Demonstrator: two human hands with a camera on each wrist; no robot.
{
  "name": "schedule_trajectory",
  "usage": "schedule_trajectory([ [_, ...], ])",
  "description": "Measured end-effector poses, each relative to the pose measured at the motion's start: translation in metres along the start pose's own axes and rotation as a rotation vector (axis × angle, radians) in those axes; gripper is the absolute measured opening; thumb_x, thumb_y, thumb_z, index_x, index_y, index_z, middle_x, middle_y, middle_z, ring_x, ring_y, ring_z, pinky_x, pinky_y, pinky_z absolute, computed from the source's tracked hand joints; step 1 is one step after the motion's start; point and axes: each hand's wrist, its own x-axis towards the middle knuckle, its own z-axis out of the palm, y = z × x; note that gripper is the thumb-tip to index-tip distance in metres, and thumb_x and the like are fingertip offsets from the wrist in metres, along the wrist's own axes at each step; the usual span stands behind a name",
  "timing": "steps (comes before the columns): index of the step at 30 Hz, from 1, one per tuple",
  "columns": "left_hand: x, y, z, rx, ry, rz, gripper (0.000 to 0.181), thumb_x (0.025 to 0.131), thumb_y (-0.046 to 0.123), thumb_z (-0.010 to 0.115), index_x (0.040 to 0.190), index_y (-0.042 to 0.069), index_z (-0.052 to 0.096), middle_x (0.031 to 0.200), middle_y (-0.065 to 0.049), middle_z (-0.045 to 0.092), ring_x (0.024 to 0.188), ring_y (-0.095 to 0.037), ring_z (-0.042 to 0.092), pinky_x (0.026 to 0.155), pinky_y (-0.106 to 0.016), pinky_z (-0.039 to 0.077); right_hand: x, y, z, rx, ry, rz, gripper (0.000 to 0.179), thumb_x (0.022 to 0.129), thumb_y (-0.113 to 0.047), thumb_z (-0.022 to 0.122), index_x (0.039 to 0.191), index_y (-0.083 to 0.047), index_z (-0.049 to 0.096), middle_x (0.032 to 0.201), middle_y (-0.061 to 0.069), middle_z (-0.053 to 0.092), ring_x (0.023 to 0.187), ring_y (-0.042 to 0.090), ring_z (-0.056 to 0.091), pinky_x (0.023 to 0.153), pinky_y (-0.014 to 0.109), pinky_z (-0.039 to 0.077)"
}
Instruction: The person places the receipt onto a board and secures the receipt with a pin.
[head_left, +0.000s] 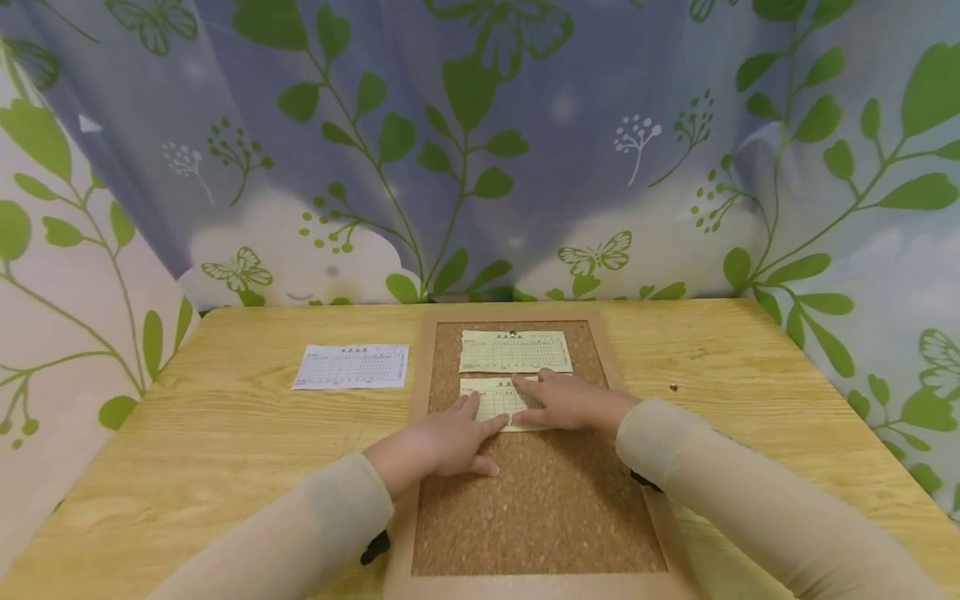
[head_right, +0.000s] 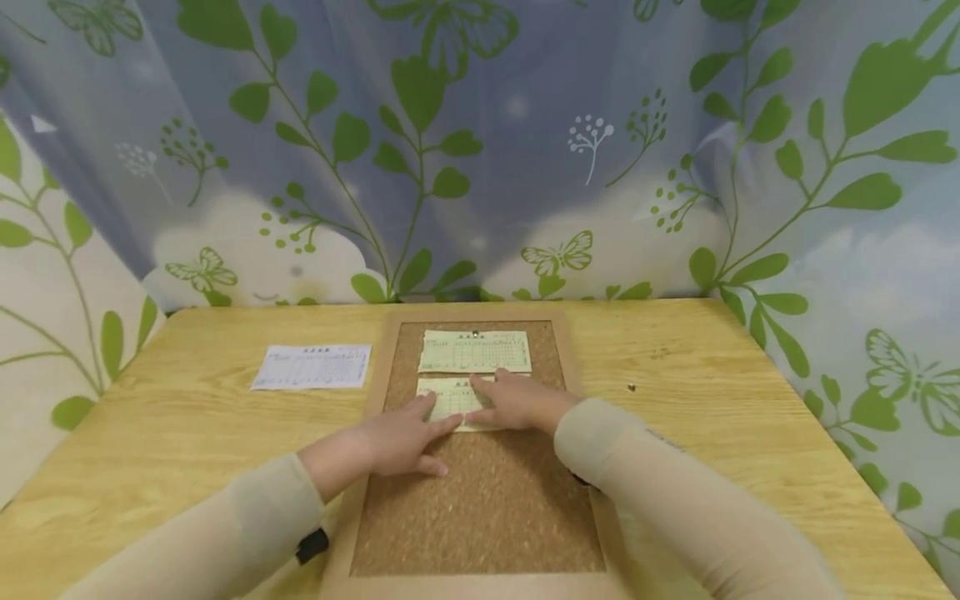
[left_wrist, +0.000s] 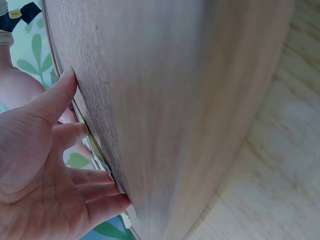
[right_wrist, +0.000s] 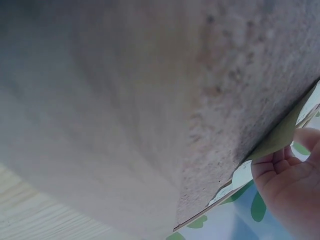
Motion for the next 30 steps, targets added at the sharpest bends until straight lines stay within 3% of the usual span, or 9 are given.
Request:
schedule_trajectory([
  [22,-0.0010,-0.0003,-0.0002,-0.009,-0.016,-0.001,0.072,0.086,0.055,0.053,0.147,0.026,0.030,0.152,-0.021,0.013,0.138,-0.034,0.018,0.101,-0.047,0.034,0.0001,0.0011,-0.0023,0.004,-0.023,-0.022,0.070,0.094,-0.048,0.047,0.148,-0.009,0.027,0.138,0.028,0.036,0.119,0.040,0.045,0.096,0.053,0.036],
  [30,0.0003,-0.0001,-0.0006,-0.009,-0.010,-0.005,0.072,0.086,0.055,0.053,0.147,0.026,0.030,0.152,-0.021,0.013,0.138,-0.033,0.018,0.100,-0.047,0.035,0.0002,0.0007,-0.0053,0.015,-0.039,-0.016,0.068,0.095,-0.047,0.046,0.148,-0.010,0.026,0.143,0.030,0.029,0.126,0.042,0.037,0.100,0.055,0.031],
])
